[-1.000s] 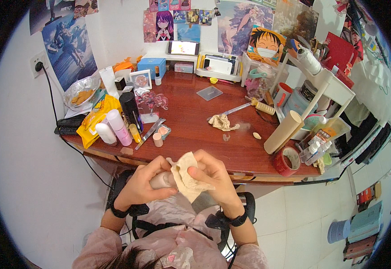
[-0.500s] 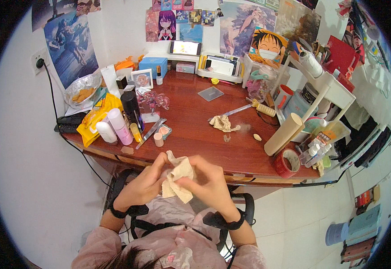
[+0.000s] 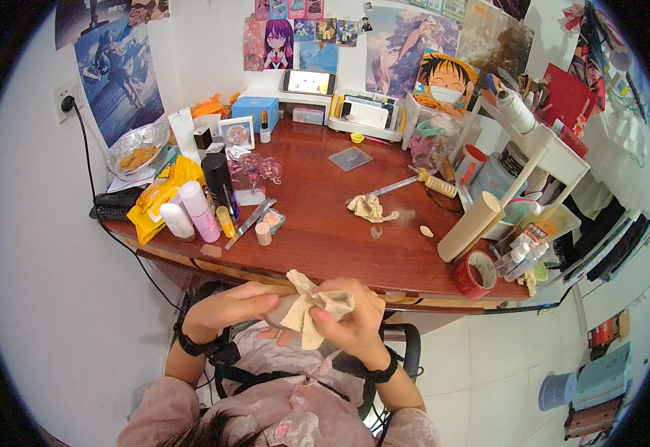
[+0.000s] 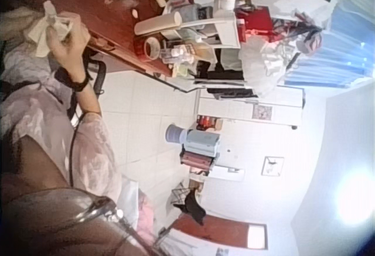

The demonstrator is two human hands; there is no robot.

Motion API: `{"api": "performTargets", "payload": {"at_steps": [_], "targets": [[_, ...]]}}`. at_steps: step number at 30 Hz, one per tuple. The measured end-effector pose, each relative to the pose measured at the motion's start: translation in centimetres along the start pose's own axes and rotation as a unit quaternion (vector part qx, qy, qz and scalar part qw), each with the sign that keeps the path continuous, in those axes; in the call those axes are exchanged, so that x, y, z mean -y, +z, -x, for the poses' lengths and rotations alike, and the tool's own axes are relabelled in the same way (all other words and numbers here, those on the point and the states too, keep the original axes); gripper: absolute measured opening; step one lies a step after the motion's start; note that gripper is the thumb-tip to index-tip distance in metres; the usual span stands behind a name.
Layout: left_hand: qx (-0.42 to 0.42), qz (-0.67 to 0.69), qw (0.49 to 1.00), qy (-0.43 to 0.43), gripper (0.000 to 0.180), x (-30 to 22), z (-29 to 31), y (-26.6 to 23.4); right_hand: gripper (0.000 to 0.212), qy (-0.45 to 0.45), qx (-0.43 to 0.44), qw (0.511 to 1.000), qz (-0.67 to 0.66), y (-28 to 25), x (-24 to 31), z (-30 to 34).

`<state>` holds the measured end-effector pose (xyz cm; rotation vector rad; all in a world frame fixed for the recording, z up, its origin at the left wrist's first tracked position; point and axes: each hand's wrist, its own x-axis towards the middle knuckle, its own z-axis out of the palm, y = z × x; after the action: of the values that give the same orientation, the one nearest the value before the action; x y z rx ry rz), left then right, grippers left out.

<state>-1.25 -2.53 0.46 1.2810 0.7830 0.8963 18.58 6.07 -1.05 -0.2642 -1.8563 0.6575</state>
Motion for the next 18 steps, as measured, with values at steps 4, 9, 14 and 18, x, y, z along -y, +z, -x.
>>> {"api": "performTargets", "payload": {"at_steps": [4,9,14,18], "targets": [[-0.051,0.047,0.998,0.014,0.041,-0.5,-0.1,0.9,0.021,0.024,-0.010,0.998,-0.060,0.3,0.4,-0.4],[-0.103,-0.200,0.971,0.083,0.045,-0.5,-0.5,1.7,0.019,0.047,-0.057,0.997,0.019,0.0,-0.5,0.2],[-0.176,-0.313,0.918,0.170,0.054,-0.9,-0.9,2.6,0.016,0.094,-0.075,0.993,0.000,0.0,0.1,-0.4],[-0.232,-0.420,0.855,0.199,0.057,0.0,-1.3,2.9,0.016,0.152,-0.084,0.985,-0.005,0.5,0.4,-1.5]]}}
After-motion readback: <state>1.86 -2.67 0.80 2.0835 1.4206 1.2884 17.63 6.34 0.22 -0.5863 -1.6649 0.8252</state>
